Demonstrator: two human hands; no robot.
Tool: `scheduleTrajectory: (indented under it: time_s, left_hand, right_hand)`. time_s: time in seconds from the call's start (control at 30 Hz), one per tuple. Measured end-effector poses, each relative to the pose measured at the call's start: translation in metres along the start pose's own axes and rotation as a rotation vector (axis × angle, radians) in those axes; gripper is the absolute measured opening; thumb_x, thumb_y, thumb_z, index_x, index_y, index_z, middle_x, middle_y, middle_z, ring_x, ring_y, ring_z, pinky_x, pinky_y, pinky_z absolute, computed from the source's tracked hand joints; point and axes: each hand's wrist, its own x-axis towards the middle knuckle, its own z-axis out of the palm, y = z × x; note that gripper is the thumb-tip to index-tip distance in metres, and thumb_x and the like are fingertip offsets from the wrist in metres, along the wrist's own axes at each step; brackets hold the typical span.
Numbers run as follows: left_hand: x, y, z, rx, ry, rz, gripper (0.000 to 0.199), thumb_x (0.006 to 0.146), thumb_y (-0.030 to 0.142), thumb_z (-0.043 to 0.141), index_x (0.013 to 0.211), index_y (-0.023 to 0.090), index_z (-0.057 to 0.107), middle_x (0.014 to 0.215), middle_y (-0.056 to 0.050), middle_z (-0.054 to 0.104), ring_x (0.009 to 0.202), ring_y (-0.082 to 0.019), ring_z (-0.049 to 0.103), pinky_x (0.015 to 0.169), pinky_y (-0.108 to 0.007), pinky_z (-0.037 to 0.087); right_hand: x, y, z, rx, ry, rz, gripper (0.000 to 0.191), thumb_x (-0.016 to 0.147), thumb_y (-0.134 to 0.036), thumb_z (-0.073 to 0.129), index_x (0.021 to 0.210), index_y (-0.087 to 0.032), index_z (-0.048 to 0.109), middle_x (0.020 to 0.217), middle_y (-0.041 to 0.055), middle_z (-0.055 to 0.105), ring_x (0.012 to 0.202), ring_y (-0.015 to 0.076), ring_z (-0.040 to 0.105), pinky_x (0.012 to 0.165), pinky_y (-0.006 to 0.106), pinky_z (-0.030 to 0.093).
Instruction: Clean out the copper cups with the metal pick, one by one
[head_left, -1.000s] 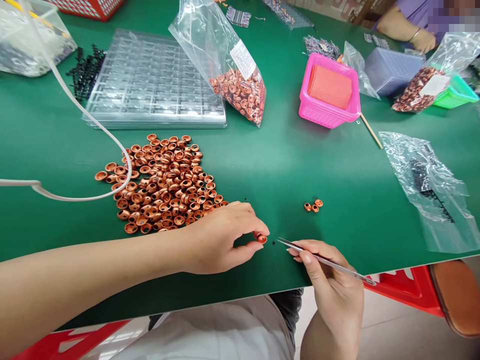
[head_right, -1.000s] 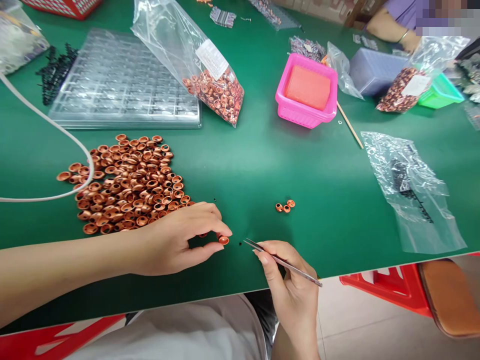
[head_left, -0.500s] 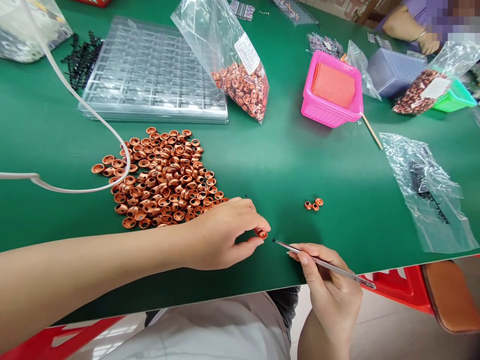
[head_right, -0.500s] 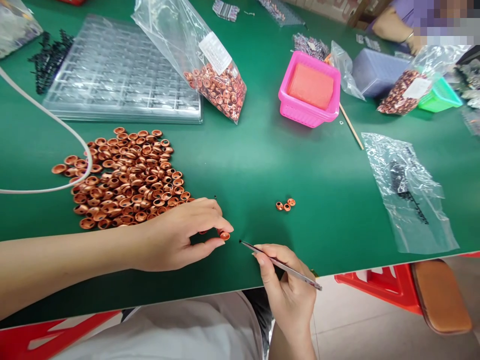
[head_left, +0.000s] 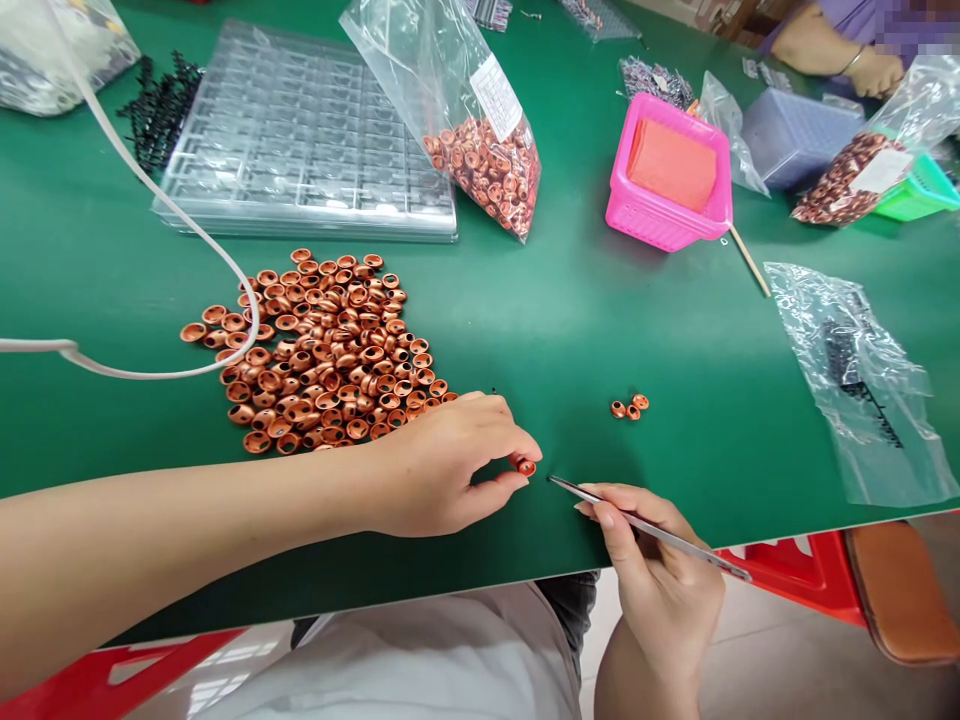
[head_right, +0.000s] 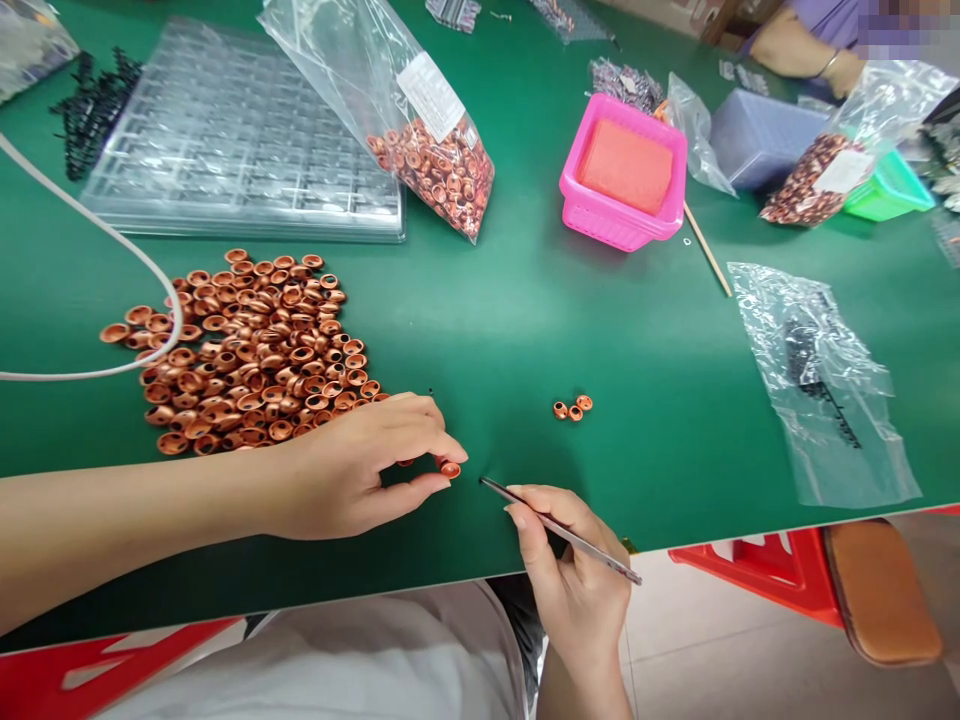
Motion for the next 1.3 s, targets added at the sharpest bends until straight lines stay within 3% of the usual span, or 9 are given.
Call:
scheduleTrajectory:
  time_s: [0.63,1.07,1.3]
  left_hand:
    - [-0.0001,-0.0003,-0.0001,0.005,-0.004,0.007,0.011,0.089,0.014,0.052,0.095,0.016,0.062,0.083,0.000,0.064,0.081,-0.015,0.050,0.077,-0.027,0.036]
    - [0.0009,-0.0016,0.0001,0.028,-0.004,0.017,0.011,0.089,0.015,0.053,0.095,0.018,0.061,0.081,0.000,0.064,0.080,-0.015,0.051,0.077,-0.027,0.037]
    - [0.0008,-0.0008,0.0002,0.038,0.003,0.019,0.012,0.088,0.014,0.053,0.096,0.019,0.061,0.082,-0.001,0.065,0.080,-0.016,0.053,0.075,-0.028,0.037]
  right_hand:
    - [0.0010,-0.0046,0.0027,0.027,0.022,-0.019,0.015,0.082,-0.015,0.066,0.094,-0.023,0.069,0.089,0.0003,0.073,0.076,0.0154,0.070,0.065,0.027,0.058]
    - [-0.0010,0.0014,0.0041,0.035,0.009,-0.126,0.024,0.079,-0.007,0.066,0.096,-0.023,0.067,0.093,0.0004,0.074,0.080,0.0173,0.072,0.069,0.032,0.060]
    - [-0.0060,-0.0016,0.0057,0.116,0.102,-0.172,0.026,0.078,-0.003,0.065,0.097,-0.021,0.067,0.091,0.0022,0.074,0.078,0.0194,0.071,0.066,0.035,0.060]
